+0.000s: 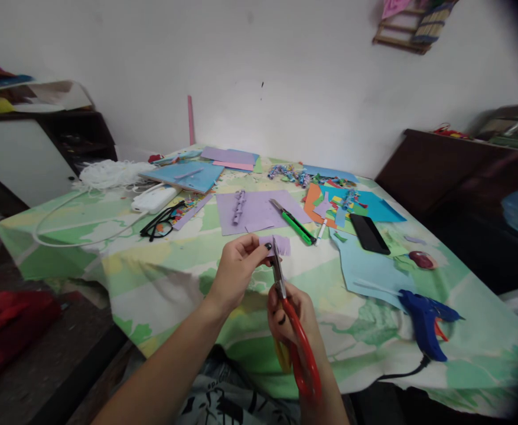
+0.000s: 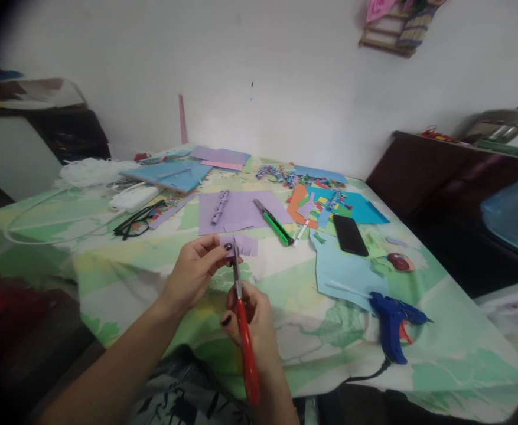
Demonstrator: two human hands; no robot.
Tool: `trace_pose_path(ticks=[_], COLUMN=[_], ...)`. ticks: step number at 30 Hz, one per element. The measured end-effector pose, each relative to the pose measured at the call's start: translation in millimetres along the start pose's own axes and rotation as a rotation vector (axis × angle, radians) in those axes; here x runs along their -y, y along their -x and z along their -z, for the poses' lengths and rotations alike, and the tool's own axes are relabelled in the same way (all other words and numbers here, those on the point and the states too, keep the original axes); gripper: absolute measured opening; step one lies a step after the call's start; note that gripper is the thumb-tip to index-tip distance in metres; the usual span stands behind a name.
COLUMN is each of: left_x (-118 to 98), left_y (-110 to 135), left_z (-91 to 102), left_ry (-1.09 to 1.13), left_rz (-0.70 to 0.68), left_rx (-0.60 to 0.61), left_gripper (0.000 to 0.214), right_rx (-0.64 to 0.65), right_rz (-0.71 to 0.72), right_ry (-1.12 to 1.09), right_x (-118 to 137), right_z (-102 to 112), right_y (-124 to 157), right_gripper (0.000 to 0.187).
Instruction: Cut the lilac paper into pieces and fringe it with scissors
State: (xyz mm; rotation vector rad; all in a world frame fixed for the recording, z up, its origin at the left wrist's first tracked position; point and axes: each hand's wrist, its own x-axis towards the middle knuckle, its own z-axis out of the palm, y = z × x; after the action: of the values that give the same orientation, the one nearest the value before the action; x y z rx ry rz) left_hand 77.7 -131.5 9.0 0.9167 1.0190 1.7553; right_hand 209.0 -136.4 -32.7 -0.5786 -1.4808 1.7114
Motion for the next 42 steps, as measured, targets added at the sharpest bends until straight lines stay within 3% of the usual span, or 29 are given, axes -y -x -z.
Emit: trace_pose_path(ticks=[8, 42], left_x=[3.7, 3.6], left_y=[-0.9, -1.1], left_z=[1.1, -0.1], left_ry=[-0.042, 0.01], left_rz=[-0.003, -0.015], left_rx=[0.008, -0.021], left_gripper=[0.012, 0.011], right_rx=[0.05, 0.002], right_rz=[0.025, -0.019], right_ry=[-0.056, -0.087], right_x=[-7.9, 5.6], right_z=[5.9, -2.2], right_y=[0.1, 1.9], right_gripper=[0.039, 0.042])
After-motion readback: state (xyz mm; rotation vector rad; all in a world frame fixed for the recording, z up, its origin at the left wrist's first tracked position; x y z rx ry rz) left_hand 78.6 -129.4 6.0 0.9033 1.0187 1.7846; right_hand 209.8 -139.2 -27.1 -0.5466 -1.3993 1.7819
